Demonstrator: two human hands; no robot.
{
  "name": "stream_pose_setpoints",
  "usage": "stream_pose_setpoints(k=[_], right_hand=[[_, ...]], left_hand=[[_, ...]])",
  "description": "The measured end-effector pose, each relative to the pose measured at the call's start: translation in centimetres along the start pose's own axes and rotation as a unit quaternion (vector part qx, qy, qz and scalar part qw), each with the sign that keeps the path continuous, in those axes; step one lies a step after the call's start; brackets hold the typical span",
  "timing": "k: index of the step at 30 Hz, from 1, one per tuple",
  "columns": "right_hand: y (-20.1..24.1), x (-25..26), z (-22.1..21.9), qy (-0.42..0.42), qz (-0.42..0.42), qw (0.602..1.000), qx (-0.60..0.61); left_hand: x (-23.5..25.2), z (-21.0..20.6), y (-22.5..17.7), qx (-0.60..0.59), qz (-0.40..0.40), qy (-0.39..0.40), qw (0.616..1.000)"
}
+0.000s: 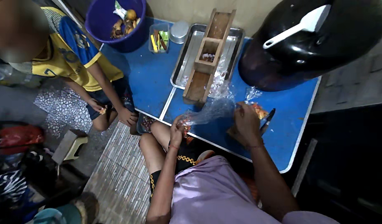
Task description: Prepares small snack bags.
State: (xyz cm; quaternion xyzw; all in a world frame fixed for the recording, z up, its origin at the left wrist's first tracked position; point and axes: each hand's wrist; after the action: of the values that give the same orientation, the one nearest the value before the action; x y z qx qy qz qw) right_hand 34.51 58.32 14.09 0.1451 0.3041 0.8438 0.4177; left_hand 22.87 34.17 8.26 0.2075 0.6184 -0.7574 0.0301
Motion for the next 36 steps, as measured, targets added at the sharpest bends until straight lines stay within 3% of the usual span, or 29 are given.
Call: stream_pose_setpoints(k=[5,10,13,16,19,21,23,26,29,32,36], right_hand=[[-0.5,0.5,0.3,0.002,-0.007,0.988,0.152],[-0.2,-0.1,0.1,0.061,0.061,0.973,0.212],[0.3,-0.8,0.3,0.084,0.045,0.972,0.217],[1.8,-2.6,0.7,0.120,0.062,0.968,0.209],[3.2,-3.8,1.3,0.125,0.067,0.968,0.207],[3.0,-3.7,1.9,0.083,0.103,0.968,0.214],[2.0,-3.2,2.5,0.014,0.131,0.974,0.186],[0.1,-2.5,2.4,-0.048,0.141,0.982,0.119],[1.5,-3.2,2.3,0.009,0.138,0.984,0.108],[1.5,-3.7,0.6,0.094,0.077,0.977,0.172],[0.9,-3.6,-1.8,0.128,0.085,0.973,0.170]], left_hand=[[0.5,0.7,-0.1,-0.058,-0.002,0.046,0.997],[0.6,-0.4,-1.2,0.158,-0.127,0.023,0.979],[-2.2,-2.3,-3.3,0.150,-0.197,-0.028,0.969],[-4.6,-4.4,-6.2,0.116,-0.126,0.056,0.984],[-4.3,-6.0,-7.4,0.080,-0.104,0.071,0.989],[-4.1,-5.8,-7.9,0.024,-0.060,0.058,0.996],[-4.3,-5.2,-8.4,-0.088,0.040,0.042,0.994],[-5.0,-4.3,-8.4,-0.246,0.175,0.042,0.953],[-5.7,-4.5,-7.5,-0.256,0.160,0.075,0.951],[-6.3,-5.1,-6.8,-0.256,0.136,0.117,0.950],[-6.6,-4.7,-7.3,-0.282,0.109,0.102,0.948]])
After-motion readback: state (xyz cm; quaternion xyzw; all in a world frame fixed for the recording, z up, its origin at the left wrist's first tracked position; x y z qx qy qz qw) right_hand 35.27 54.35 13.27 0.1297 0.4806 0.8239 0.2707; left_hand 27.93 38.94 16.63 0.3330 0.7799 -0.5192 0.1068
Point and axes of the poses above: each hand's wrist, its own x-axis towards the middle knuckle, its own z-axis out of the back of the hand, y = z × x, and after that the axes turned 11 degrees about -y, right-handed
